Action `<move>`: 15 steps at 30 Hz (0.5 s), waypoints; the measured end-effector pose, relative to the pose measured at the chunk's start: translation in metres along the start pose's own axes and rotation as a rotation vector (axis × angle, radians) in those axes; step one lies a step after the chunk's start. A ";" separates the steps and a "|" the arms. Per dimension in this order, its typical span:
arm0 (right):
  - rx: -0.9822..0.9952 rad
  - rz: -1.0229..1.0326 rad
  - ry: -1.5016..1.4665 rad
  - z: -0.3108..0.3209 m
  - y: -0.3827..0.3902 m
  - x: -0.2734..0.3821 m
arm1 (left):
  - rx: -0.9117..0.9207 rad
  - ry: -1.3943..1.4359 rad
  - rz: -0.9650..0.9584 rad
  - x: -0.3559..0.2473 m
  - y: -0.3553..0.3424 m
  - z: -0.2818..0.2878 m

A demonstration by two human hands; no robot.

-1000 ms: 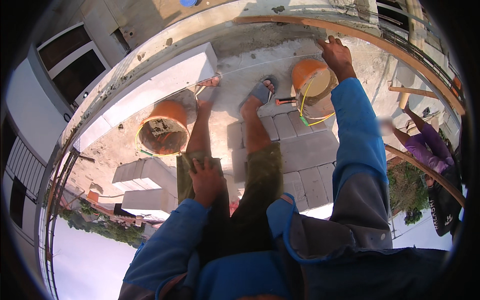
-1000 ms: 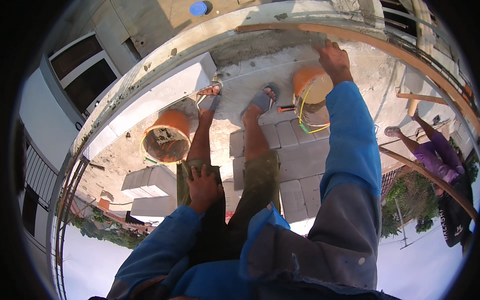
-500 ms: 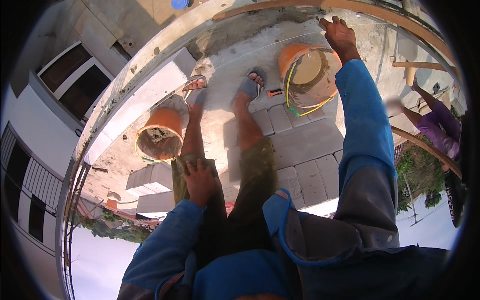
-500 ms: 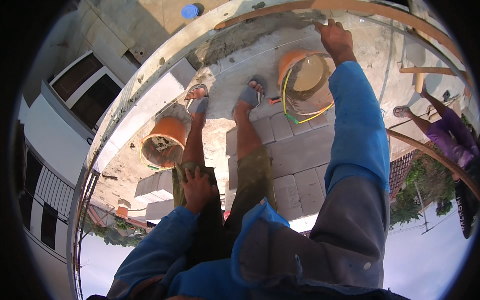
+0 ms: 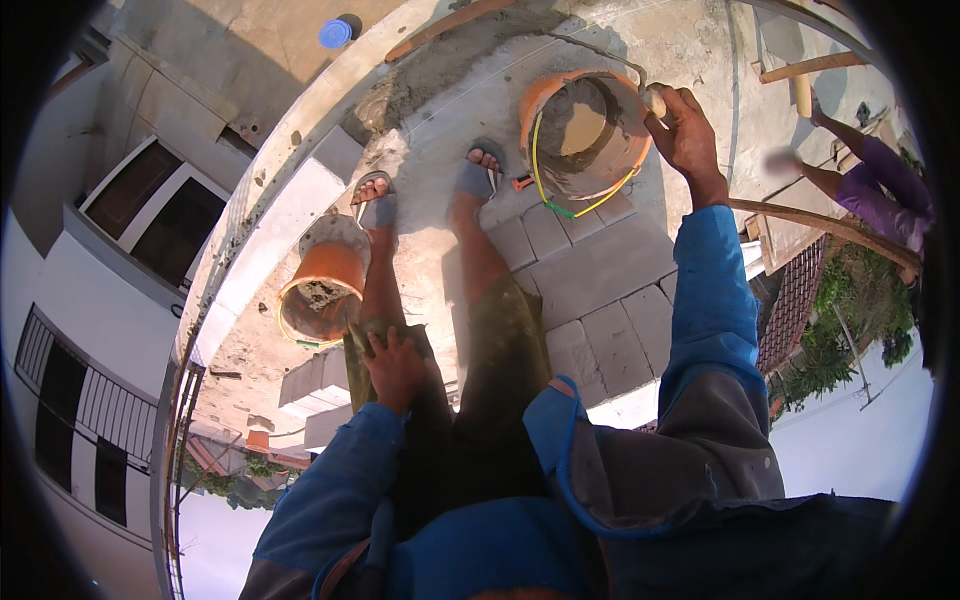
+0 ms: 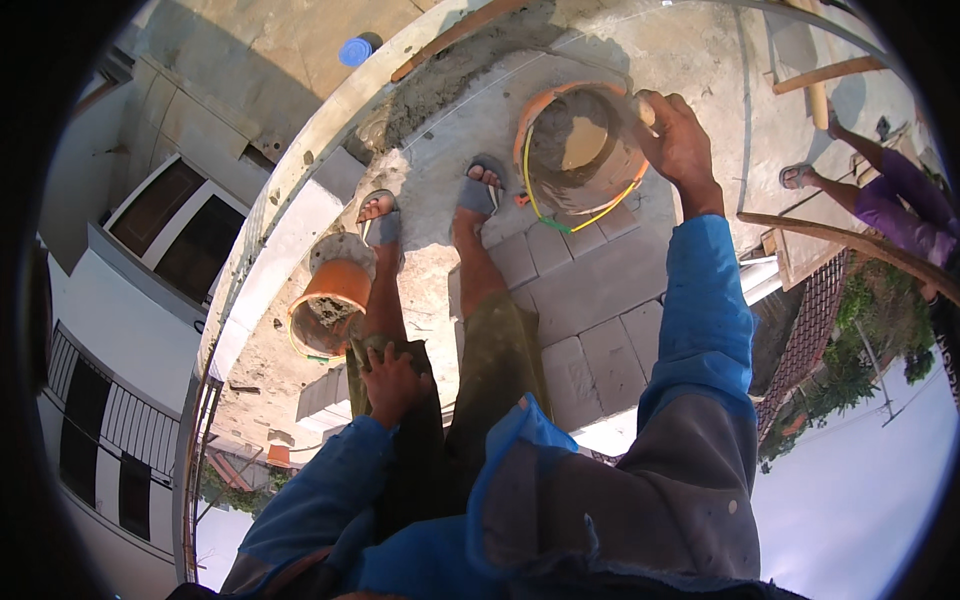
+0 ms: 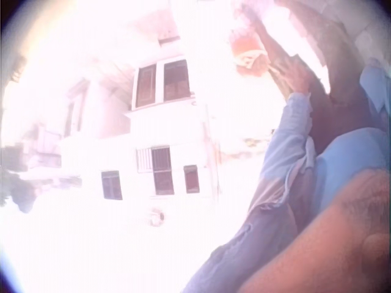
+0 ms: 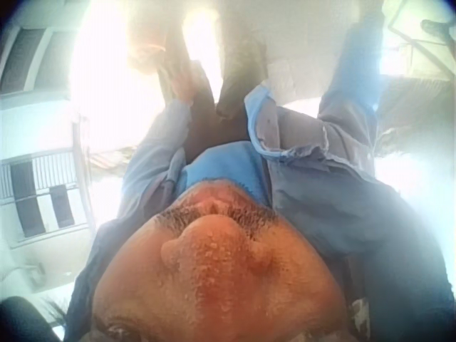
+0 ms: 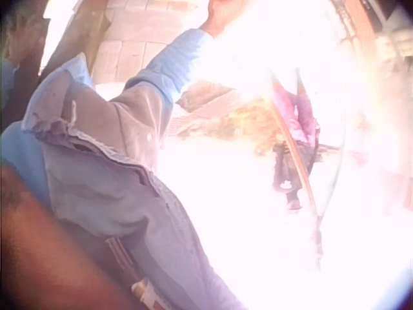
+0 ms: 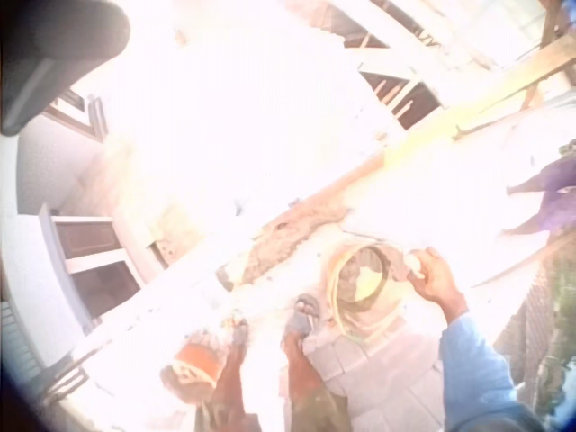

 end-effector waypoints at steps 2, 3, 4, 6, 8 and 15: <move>0.010 -0.117 -0.066 -0.013 0.047 -0.020 | -0.047 0.007 -0.024 0.004 0.002 -0.004; 0.017 -0.179 -0.068 -0.024 0.067 -0.028 | -0.041 0.000 -0.017 0.006 0.001 -0.008; 0.077 -0.224 -0.013 -0.042 0.081 -0.033 | -0.038 -0.010 -0.008 0.008 -0.001 -0.010; 0.196 -0.316 0.096 -0.095 0.100 -0.048 | -0.016 -0.012 0.005 0.013 -0.003 -0.011; 0.311 -0.485 0.098 -0.145 0.095 -0.034 | 0.025 -0.001 0.027 0.011 0.001 -0.005; 0.279 -0.628 -0.300 -0.251 0.075 0.041 | -0.005 -0.096 -0.030 0.026 -0.002 -0.016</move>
Point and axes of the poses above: each hand's wrist, its own y-axis away from the middle knuckle, its own z-axis out of the back of the hand, x = y × z, the point moved 9 cm from there along -y, towards the middle knuckle, and after that the axes turned 9 degrees about y, right-handed, at the moved point
